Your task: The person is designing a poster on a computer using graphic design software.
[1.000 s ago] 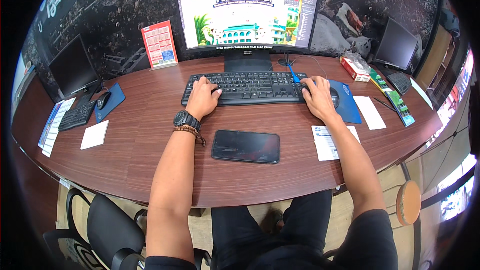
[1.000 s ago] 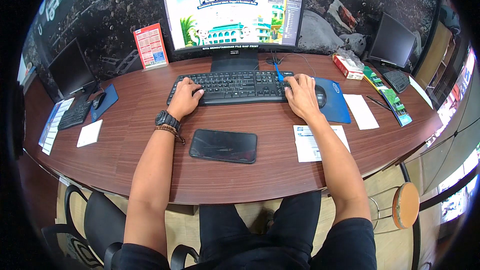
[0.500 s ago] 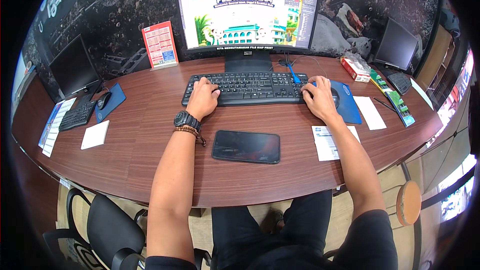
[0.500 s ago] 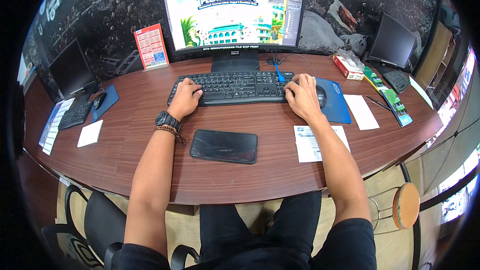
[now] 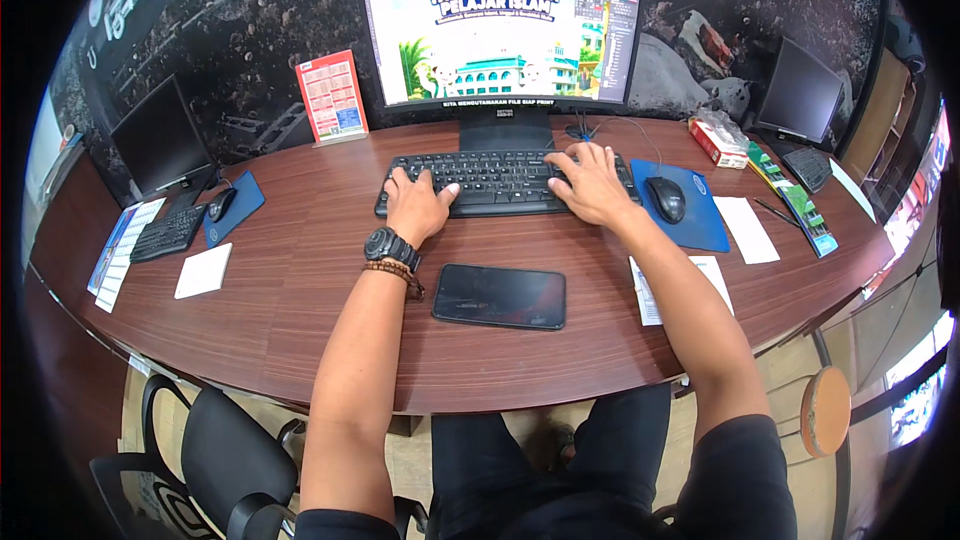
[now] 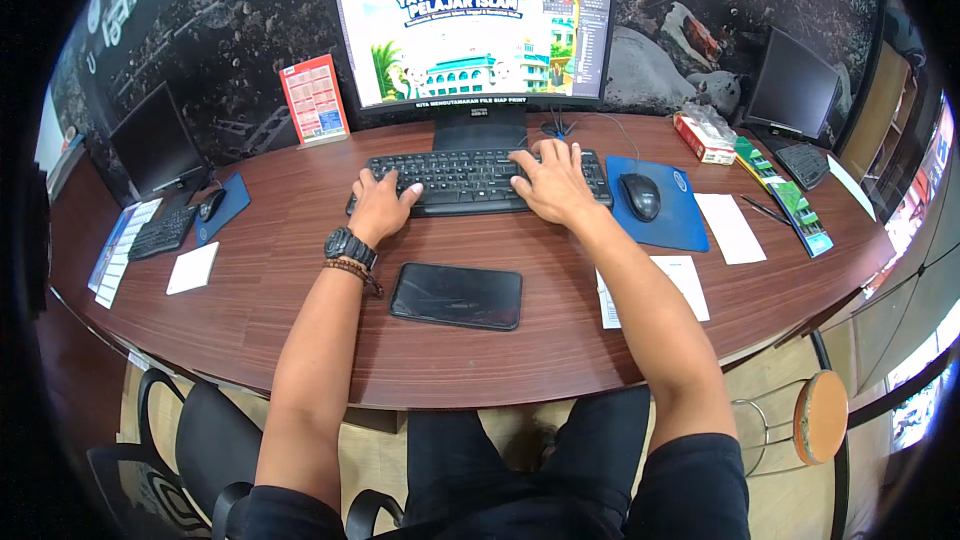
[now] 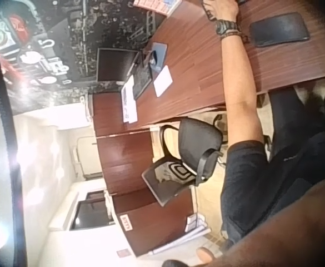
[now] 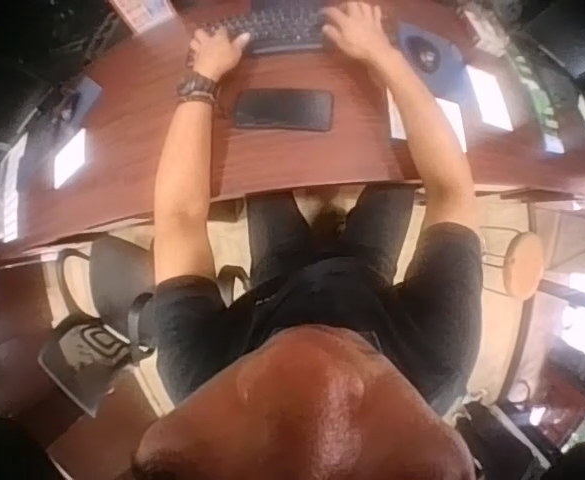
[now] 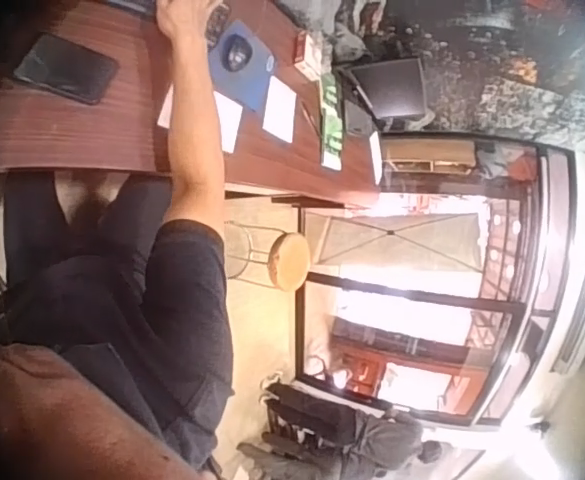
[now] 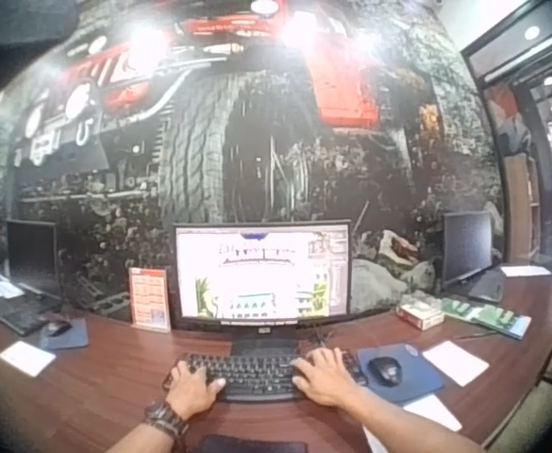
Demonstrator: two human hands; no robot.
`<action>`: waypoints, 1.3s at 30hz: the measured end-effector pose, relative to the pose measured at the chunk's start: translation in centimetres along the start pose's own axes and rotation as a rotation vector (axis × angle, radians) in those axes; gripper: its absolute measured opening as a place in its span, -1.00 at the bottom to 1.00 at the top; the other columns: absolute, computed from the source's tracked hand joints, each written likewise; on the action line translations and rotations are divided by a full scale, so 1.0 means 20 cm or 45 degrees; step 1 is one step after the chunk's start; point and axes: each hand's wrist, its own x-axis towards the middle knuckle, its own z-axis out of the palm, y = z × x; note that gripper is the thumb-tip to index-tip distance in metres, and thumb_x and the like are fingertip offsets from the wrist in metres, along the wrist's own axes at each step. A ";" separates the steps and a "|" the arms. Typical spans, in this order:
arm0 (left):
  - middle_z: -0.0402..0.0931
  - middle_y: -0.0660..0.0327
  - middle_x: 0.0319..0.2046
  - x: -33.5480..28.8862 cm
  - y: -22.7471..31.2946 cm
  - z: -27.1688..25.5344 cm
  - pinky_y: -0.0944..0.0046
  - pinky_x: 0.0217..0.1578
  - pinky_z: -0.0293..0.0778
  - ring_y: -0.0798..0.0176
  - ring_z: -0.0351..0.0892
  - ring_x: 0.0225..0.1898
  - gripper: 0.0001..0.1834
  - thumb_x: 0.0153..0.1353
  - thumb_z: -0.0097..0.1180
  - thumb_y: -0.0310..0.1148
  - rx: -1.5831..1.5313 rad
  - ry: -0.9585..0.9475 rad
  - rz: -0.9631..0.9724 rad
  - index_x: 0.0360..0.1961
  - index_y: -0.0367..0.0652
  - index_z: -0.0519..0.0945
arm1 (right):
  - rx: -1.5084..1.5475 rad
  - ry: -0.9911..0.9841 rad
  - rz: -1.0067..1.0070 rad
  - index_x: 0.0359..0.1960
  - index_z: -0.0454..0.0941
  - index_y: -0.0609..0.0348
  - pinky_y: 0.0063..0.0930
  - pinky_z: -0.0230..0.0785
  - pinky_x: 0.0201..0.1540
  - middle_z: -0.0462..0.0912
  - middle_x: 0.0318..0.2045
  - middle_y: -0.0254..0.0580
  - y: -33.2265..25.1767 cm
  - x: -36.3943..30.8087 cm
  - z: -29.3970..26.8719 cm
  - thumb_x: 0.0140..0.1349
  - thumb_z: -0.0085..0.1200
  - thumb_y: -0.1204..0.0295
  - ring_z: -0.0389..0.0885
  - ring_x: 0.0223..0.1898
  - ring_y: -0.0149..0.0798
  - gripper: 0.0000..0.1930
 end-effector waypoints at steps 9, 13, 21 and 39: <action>0.23 -0.24 0.27 -0.02 0.02 -0.04 -0.19 0.29 0.20 -0.31 0.19 0.29 -0.56 0.29 0.19 -0.07 -0.042 0.058 0.057 0.03 -0.18 0.67 | -0.067 0.162 -0.024 -0.10 0.71 -0.06 0.08 0.05 0.30 0.55 0.01 -0.07 0.16 -0.03 -0.04 0.28 0.03 0.23 0.32 0.24 0.02 -0.73; 0.30 -0.13 0.26 0.00 0.01 -0.01 -0.20 0.29 0.18 -0.24 0.22 0.29 -0.70 0.27 0.21 -0.13 0.011 0.123 0.078 -0.13 -0.07 0.76 | -0.182 0.337 0.204 -0.18 0.71 0.10 -0.09 0.23 0.21 0.59 -0.11 -0.12 0.41 -0.19 -0.15 0.17 0.14 0.37 0.47 0.08 0.00 -0.78; 0.36 -0.11 0.14 -0.02 -0.03 0.05 -0.19 0.24 0.25 -0.25 0.26 0.25 -0.64 0.24 0.24 -0.15 0.060 0.253 0.027 -0.02 -0.10 0.70 | 0.044 0.339 0.581 -0.05 0.69 0.08 -0.13 0.42 0.12 0.55 0.04 -0.04 0.48 -0.35 -0.19 0.16 0.18 0.25 0.56 0.08 0.08 -0.66; 0.33 -0.19 0.05 0.00 -0.03 0.04 -0.12 0.07 0.48 -0.29 0.37 0.09 -0.52 0.16 0.30 -0.17 0.072 0.239 -0.047 0.01 -0.28 0.61 | 0.052 0.297 0.596 0.02 0.64 0.07 -0.13 0.40 0.18 0.50 0.09 0.04 0.49 -0.38 -0.20 0.11 0.18 0.27 0.54 0.10 0.12 -0.59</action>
